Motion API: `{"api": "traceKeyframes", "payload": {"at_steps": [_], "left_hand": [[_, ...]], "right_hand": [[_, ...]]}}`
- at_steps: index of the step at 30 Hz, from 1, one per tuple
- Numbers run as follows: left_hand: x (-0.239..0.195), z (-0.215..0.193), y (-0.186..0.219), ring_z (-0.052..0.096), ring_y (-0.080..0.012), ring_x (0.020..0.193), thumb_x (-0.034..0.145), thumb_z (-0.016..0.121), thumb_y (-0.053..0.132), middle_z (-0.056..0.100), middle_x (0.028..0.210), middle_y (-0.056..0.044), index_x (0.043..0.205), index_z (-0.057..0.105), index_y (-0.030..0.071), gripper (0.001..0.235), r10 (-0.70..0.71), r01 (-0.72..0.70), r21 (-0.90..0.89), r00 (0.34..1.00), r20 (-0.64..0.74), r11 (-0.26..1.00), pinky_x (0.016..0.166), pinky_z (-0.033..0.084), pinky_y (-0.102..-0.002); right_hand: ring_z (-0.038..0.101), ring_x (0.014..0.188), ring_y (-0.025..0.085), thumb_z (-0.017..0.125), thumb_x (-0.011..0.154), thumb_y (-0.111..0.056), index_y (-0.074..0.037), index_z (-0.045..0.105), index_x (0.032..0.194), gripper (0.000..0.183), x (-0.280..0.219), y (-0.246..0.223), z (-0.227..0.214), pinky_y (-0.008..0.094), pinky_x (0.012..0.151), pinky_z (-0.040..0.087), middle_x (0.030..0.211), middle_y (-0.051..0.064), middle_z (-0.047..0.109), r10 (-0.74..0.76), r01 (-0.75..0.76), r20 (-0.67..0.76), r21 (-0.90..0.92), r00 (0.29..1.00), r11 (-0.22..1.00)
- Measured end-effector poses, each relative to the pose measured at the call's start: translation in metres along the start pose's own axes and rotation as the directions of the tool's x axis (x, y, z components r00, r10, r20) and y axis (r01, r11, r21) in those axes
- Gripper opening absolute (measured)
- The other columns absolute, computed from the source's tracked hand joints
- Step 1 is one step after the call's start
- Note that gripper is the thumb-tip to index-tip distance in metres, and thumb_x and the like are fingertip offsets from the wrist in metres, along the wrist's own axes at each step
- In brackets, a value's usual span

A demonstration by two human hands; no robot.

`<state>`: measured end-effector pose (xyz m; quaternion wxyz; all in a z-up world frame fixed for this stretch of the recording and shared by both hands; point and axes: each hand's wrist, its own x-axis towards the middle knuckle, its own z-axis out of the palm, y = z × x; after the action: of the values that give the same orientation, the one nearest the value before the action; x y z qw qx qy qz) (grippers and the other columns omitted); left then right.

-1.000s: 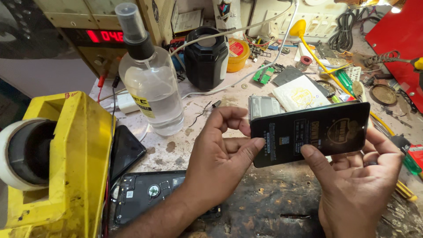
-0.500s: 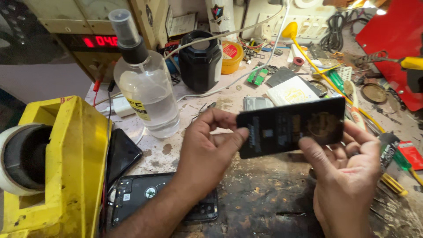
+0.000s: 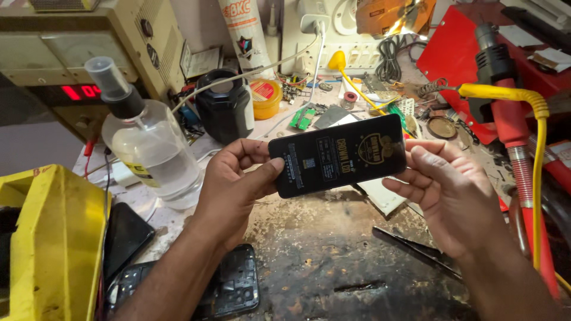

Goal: The person applies adhesive around the perimeter of a smartphone frame and prepares a replacement screen. The person handles the phone frame, adhesive tube, and screen assembly on a cluttered workbench.

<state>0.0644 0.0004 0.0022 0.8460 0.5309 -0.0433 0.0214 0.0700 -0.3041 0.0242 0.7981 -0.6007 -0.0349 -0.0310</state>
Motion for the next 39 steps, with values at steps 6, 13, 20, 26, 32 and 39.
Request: {"api": "traceKeyframes", "payload": {"at_steps": [6, 13, 20, 26, 32, 39], "left_hand": [[0.01, -0.001, -0.008, 0.068, -0.0098, 0.078, 0.086, 0.075, 0.003, 0.067, 0.096, -0.005, 0.104, 0.061, 0.003, 0.023, -0.006, 0.005, 0.037, 0.999, 0.034, 0.999, 0.07, 0.061, -0.028], [0.002, -0.002, -0.015, 0.072, -0.0124, 0.08, 0.084, 0.074, -0.002, 0.068, 0.103, -0.008, 0.104, 0.061, 0.0, 0.024, -0.014, 0.009, 0.111, 0.999, 0.043, 0.994, 0.073, 0.06, -0.025], [-0.002, -0.003, -0.019, 0.069, -0.011, 0.076, 0.085, 0.074, -0.001, 0.069, 0.097, -0.009, 0.105, 0.062, -0.001, 0.024, -0.043, 0.042, 0.109, 0.999, 0.009, 0.993, 0.068, 0.058, -0.025], [-0.005, -0.002, -0.021, 0.068, -0.0109, 0.073, 0.084, 0.076, 0.005, 0.073, 0.095, -0.01, 0.104, 0.065, -0.003, 0.024, -0.105, 0.116, 0.148, 0.991, -0.083, 0.982, 0.064, 0.058, -0.027], [-0.001, 0.002, -0.022, 0.072, -0.0133, 0.074, 0.081, 0.075, 0.007, 0.072, 0.098, -0.01, 0.105, 0.066, -0.002, 0.027, -0.185, 0.214, 0.141, 0.964, -0.19, 0.967, 0.067, 0.063, -0.031], [-0.005, 0.002, -0.024, 0.072, -0.0119, 0.076, 0.081, 0.075, 0.007, 0.072, 0.104, -0.006, 0.112, 0.066, -0.002, 0.033, -0.093, 0.126, 0.171, 0.978, -0.187, 0.977, 0.069, 0.059, -0.024]], "right_hand": [[0.073, 0.084, 0.018, 0.061, 0.099, -0.013, -0.002, 0.066, 0.124, 0.028, 0.024, -0.001, -0.014, 0.039, 0.078, 0.063, 0.1, 0.011, 0.075, 0.106, -0.105, 0.126, -0.015, 0.986, 0.994], [0.073, 0.081, 0.015, 0.07, 0.094, -0.016, -0.001, 0.071, 0.11, 0.022, 0.023, 0.015, -0.009, 0.038, 0.07, 0.065, 0.1, 0.008, 0.076, 0.083, -0.08, 0.043, -0.075, 0.996, 0.994], [0.071, 0.075, 0.013, 0.071, 0.092, -0.01, 0.001, 0.073, 0.108, 0.02, 0.02, 0.023, -0.011, 0.032, 0.066, 0.062, 0.094, 0.009, 0.077, 0.062, -0.063, -0.026, -0.057, 0.998, 0.996], [0.06, 0.067, 0.004, 0.076, 0.094, -0.004, 0.002, 0.073, 0.108, 0.016, 0.016, 0.032, -0.02, 0.019, 0.057, 0.045, 0.088, 0.005, 0.073, -0.012, 0.003, -0.086, -0.104, 0.996, 0.995], [0.063, 0.067, 0.006, 0.074, 0.091, -0.005, 0.004, 0.073, 0.104, 0.017, 0.013, 0.03, -0.013, 0.02, 0.058, 0.047, 0.084, 0.007, 0.076, 0.021, -0.046, -0.132, -0.186, 0.991, 0.982], [0.07, 0.076, 0.01, 0.073, 0.081, -0.001, 0.003, 0.074, 0.106, 0.025, 0.011, 0.031, -0.017, 0.023, 0.068, 0.055, 0.091, 0.009, 0.079, 0.21, -0.242, -0.126, -0.375, 0.97, 0.895]]}}
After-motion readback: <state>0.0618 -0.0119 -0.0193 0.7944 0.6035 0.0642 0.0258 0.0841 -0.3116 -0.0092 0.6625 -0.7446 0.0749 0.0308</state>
